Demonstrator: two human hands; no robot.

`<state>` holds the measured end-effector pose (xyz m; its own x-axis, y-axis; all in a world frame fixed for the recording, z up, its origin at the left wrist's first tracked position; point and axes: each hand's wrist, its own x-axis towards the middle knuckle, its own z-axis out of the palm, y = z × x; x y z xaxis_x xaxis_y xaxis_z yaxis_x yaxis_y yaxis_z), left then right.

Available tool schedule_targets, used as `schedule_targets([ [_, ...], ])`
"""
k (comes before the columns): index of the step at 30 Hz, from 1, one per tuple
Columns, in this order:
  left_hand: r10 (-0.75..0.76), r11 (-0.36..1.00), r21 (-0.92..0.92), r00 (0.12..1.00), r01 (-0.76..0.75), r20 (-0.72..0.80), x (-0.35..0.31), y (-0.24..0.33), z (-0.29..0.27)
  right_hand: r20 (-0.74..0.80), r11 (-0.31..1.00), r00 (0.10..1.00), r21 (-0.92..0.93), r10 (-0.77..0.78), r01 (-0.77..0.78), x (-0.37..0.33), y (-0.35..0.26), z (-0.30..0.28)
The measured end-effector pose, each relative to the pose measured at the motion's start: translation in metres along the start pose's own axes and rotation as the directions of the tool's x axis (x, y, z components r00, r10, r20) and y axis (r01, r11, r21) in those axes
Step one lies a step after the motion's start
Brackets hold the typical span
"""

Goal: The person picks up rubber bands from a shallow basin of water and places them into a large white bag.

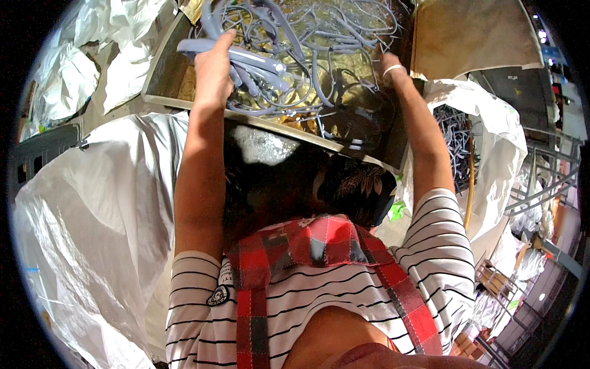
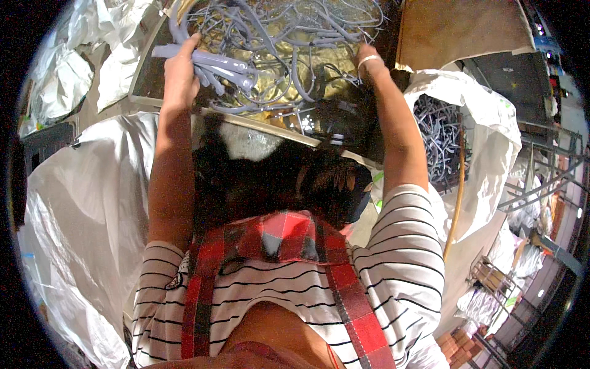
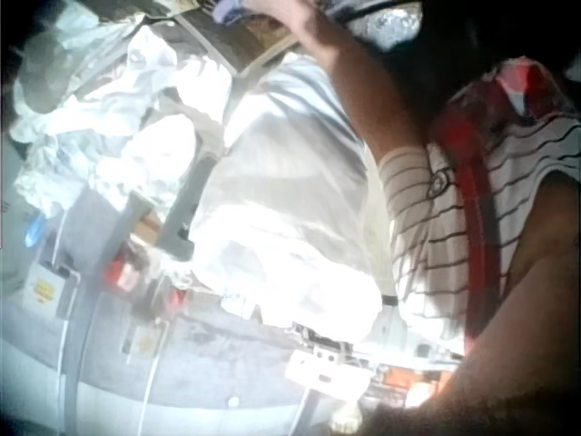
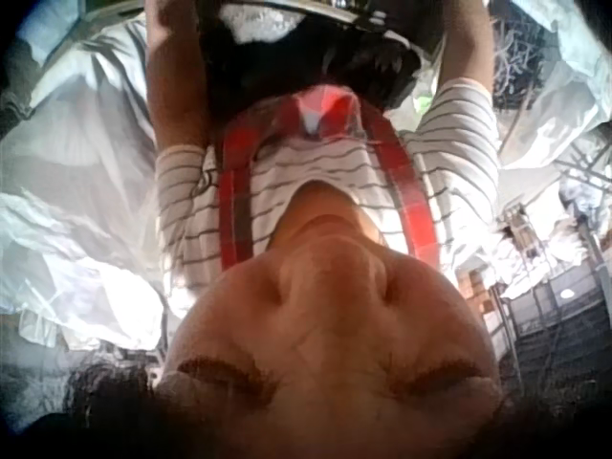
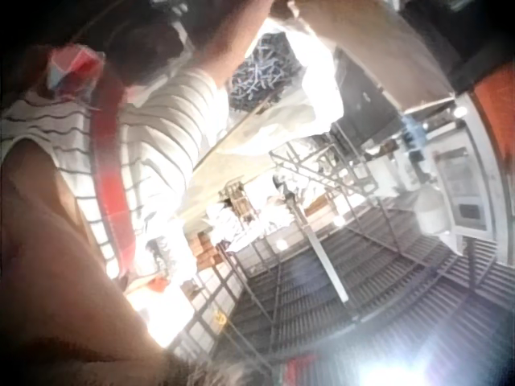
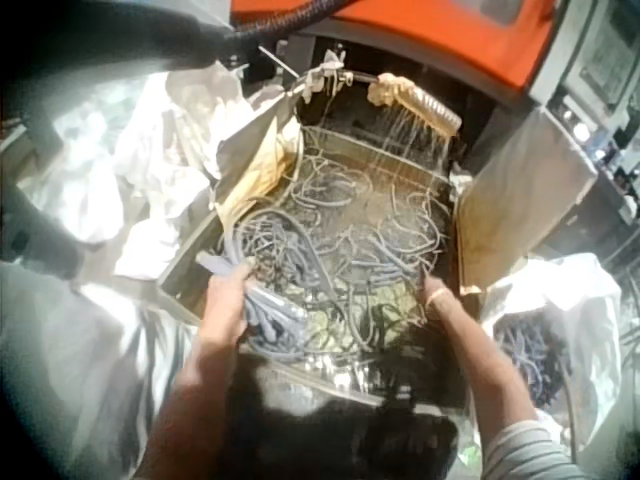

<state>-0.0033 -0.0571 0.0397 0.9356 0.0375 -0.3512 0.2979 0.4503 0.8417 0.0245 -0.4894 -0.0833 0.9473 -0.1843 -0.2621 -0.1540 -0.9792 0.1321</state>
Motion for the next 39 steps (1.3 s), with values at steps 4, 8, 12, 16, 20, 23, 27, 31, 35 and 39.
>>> schedule_targets([
  [4,0.134,0.990,-0.051,0.990,-0.132,0.043,-0.006,0.006,-0.001,0.306,0.987,0.938,-0.068,0.162,-0.148,-0.003,0.010,0.067],
  [8,0.211,0.975,-0.098,0.970,-0.200,0.117,-0.005,0.008,-0.009,0.334,0.945,0.887,-0.047,0.320,-0.323,-0.016,0.010,0.096],
  [12,0.199,0.948,-0.282,0.966,-0.147,0.166,0.005,0.006,-0.019,0.442,0.899,0.821,0.065,0.363,-0.433,-0.032,0.008,0.109],
  [16,0.142,0.973,-0.212,0.967,-0.096,0.211,0.007,-0.002,-0.011,0.591,0.970,0.786,0.025,0.181,-0.243,-0.035,0.030,0.132],
  [20,0.055,0.996,0.063,0.986,-0.065,0.155,-0.001,-0.009,0.006,0.415,0.997,0.907,0.056,-0.067,0.048,-0.049,0.013,0.135],
  [23,-0.022,0.983,0.186,0.993,-0.001,0.120,-0.014,-0.012,0.025,0.174,0.986,0.973,0.099,-0.149,0.134,-0.044,0.008,0.141],
  [27,-0.117,0.981,0.170,0.987,0.098,0.107,-0.021,-0.037,0.031,0.183,0.937,0.983,0.338,0.028,-0.089,-0.114,-0.094,-0.025],
  [31,-0.220,0.962,0.207,0.957,0.180,0.188,-0.034,-0.058,0.045,-0.072,0.854,0.997,0.519,0.012,0.027,-0.136,-0.120,-0.063],
  [35,-0.293,0.955,0.049,0.908,0.292,0.299,-0.039,-0.076,0.050,-0.171,0.608,0.966,0.751,-0.196,0.257,-0.166,-0.166,-0.086],
  [39,-0.278,0.954,-0.056,0.939,0.295,0.202,-0.032,-0.081,0.046,-0.345,0.576,0.861,0.641,-0.374,0.507,-0.178,-0.184,-0.094],
])
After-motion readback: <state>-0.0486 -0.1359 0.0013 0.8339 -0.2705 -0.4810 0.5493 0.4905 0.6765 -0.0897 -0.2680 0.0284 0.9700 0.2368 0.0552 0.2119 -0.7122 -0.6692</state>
